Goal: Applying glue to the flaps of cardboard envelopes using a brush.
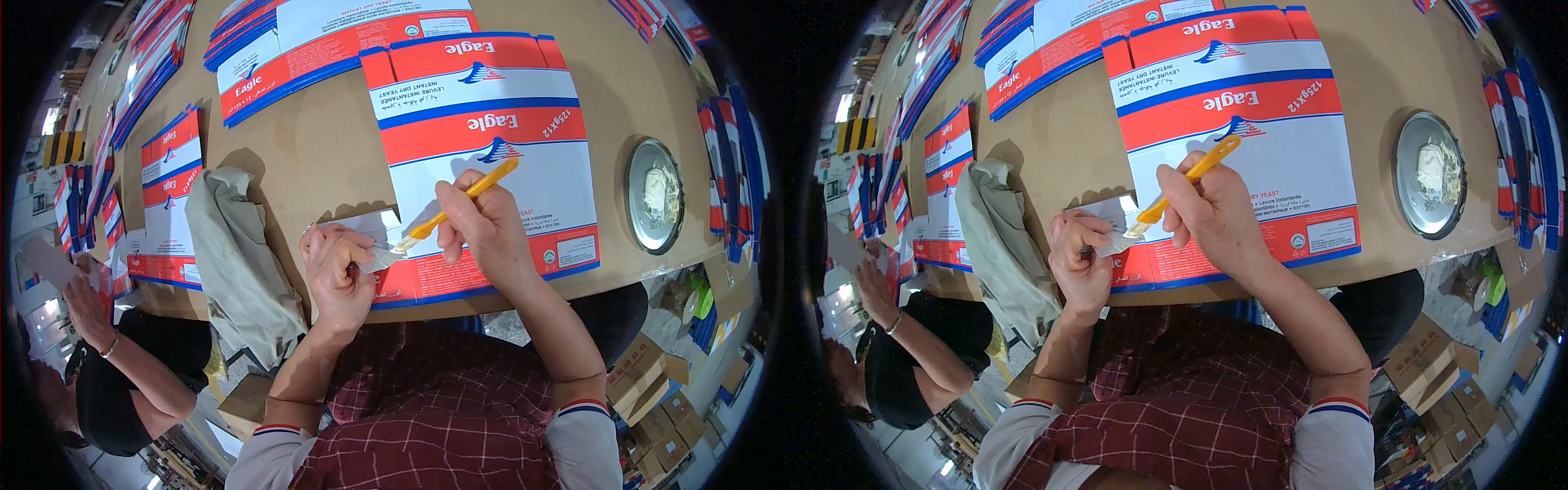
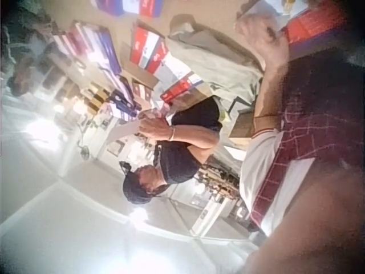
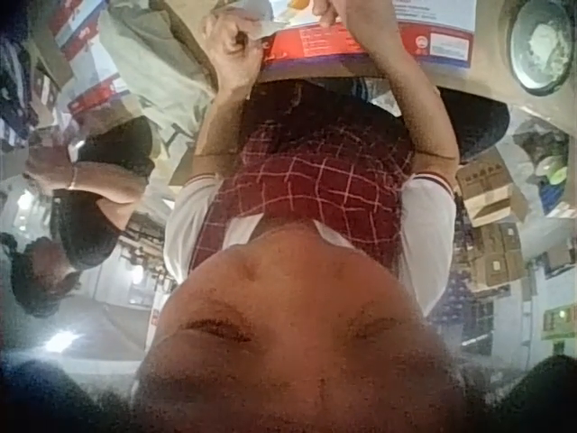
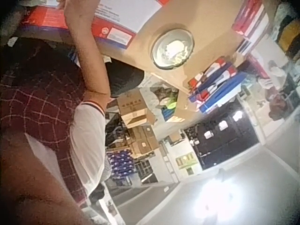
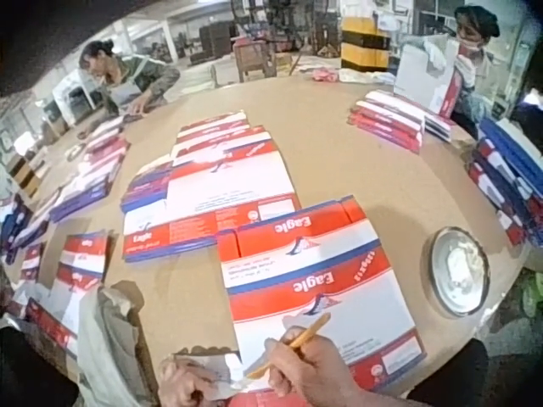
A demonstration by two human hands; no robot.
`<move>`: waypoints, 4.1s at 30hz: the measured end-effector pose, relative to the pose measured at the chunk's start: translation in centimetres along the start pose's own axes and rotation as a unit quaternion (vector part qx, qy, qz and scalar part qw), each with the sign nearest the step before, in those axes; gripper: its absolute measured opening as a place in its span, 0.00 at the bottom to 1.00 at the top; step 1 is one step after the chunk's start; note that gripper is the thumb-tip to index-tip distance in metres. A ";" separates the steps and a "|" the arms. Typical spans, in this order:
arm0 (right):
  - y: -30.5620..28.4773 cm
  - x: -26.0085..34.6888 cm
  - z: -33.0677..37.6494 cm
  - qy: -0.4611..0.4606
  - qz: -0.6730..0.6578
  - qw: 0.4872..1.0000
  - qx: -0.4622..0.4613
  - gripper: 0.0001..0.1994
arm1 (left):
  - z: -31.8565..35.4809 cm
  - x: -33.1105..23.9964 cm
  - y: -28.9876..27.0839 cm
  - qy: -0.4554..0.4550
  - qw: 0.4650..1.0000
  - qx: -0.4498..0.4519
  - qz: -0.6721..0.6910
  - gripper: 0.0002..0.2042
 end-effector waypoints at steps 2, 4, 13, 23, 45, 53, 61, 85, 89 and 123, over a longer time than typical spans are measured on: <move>0.4 0.2 0.2 -0.013 0.035 0.999 0.004 0.14 | 0.0 -0.1 0.0 0.003 1.000 0.001 -0.002 0.14; 0.6 0.4 0.3 -0.025 0.070 0.997 0.009 0.13 | 0.0 -0.1 0.0 0.005 1.000 0.002 -0.005 0.14; 0.0 0.0 0.2 0.007 0.006 1.000 0.009 0.13 | 0.1 -0.2 -0.1 0.003 1.000 0.000 -0.007 0.14; 0.3 0.3 0.2 0.011 0.059 0.998 0.032 0.14 | 0.1 0.1 -0.1 -0.006 1.000 0.004 0.000 0.14; 0.8 0.3 0.4 -0.045 0.058 0.997 0.017 0.13 | 0.0 0.0 0.1 0.004 1.000 0.000 -0.003 0.14; 0.4 0.2 0.2 -0.014 0.010 1.000 0.020 0.12 | 0.1 0.0 0.0 -0.010 1.000 0.002 -0.002 0.13; 1.1 0.5 0.5 -0.037 0.083 0.994 0.063 0.12 | 0.1 0.0 -0.1 -0.006 1.000 0.001 -0.009 0.13; -2.4 -0.4 0.0 -0.042 -0.293 0.955 -0.026 0.12 | -0.1 -0.3 -1.1 -0.106 0.987 -0.085 0.083 0.12; -3.1 -0.9 -0.7 -0.026 -0.372 0.928 -0.006 0.12 | -0.5 -1.5 -0.8 -0.017 0.998 -0.060 -0.013 0.08; -2.4 1.9 0.1 -0.132 -0.447 0.878 0.113 0.10 | -20.1 12.2 -1.8 0.105 0.911 0.262 -0.302 0.35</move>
Point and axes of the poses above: each hand's wrist, its own z-axis away from the middle knuckle, its own y-axis out of the palm, x = y × z, the point moved 8 cm from there along -z, towards the middle knuckle, and after that the axes turned 6 degrees about -z, right-handed, at the moved point
